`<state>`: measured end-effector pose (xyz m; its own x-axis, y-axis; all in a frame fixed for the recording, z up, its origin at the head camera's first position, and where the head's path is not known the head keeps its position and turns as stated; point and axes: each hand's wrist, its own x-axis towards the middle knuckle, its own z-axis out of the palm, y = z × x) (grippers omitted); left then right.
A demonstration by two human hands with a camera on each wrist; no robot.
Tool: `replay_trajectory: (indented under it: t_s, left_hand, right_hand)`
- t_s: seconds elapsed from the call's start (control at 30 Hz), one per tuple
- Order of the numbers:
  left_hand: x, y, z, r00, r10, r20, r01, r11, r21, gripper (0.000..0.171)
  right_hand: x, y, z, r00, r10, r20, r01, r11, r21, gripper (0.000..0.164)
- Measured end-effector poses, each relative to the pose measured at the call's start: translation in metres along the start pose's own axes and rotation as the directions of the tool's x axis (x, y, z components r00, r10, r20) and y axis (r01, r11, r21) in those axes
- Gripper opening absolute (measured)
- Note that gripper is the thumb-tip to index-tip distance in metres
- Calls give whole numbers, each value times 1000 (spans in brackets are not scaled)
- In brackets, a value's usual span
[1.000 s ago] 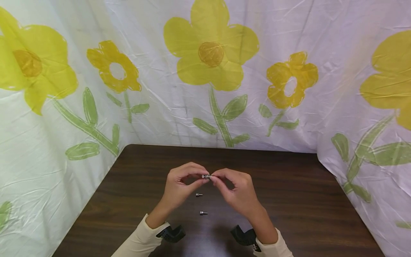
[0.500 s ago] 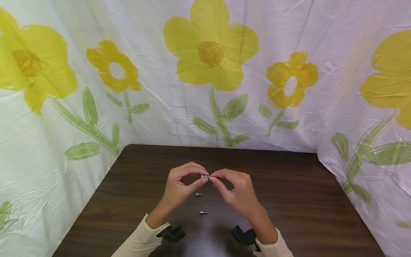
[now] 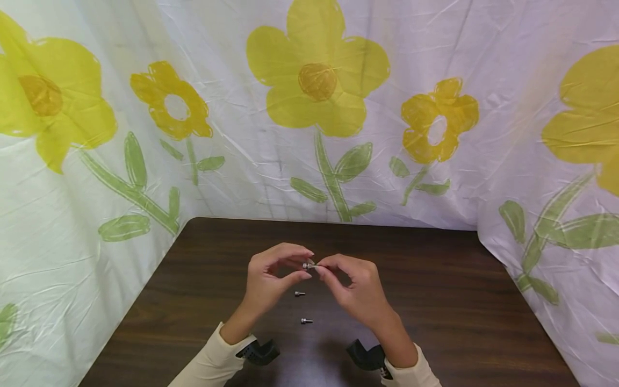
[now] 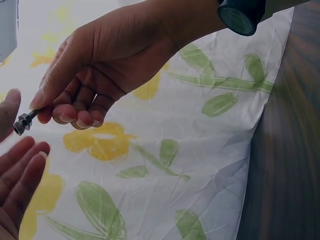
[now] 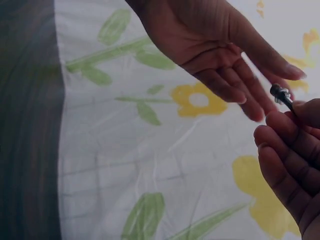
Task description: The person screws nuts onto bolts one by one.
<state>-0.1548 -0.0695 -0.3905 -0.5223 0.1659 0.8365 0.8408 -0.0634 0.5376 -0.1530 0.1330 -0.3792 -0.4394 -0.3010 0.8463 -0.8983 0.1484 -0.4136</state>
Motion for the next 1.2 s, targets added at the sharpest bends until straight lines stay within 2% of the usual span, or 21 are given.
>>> replay_trajectory:
  t_s: [0.17,0.37,0.7,0.97,1.13,1.2]
  left_hand:
    - [-1,-7,-1,993,121,13,-121,992,26,36]
    - [0,-7,-1,985,170,28,-172,983,62,30]
    - [0,-6,0,992,127,15,-128,990,62,26]
    - [-2,-7,0,997,77,18,-78,993,92,15]
    - [-1,-6,1,998,46,34,-48,996,79,18]
    - [3,2,1,998,44,41,-47,996,76,21]
  right_hand:
    - [0,0,0,1000,-7,-2,7,1000,-3,8]
    - [1,0,1,1000,-13,0,13,1000,3,13]
    - [1,-1,0,1000,-11,4,11,1000,20,9]
    - [1,0,0,1000,-16,4,16,1000,24,6]
    - [0,-1,0,1000,-10,-4,10,1000,15,8]
    - [0,-1,0,1000,-8,-8,8,1000,10,9]
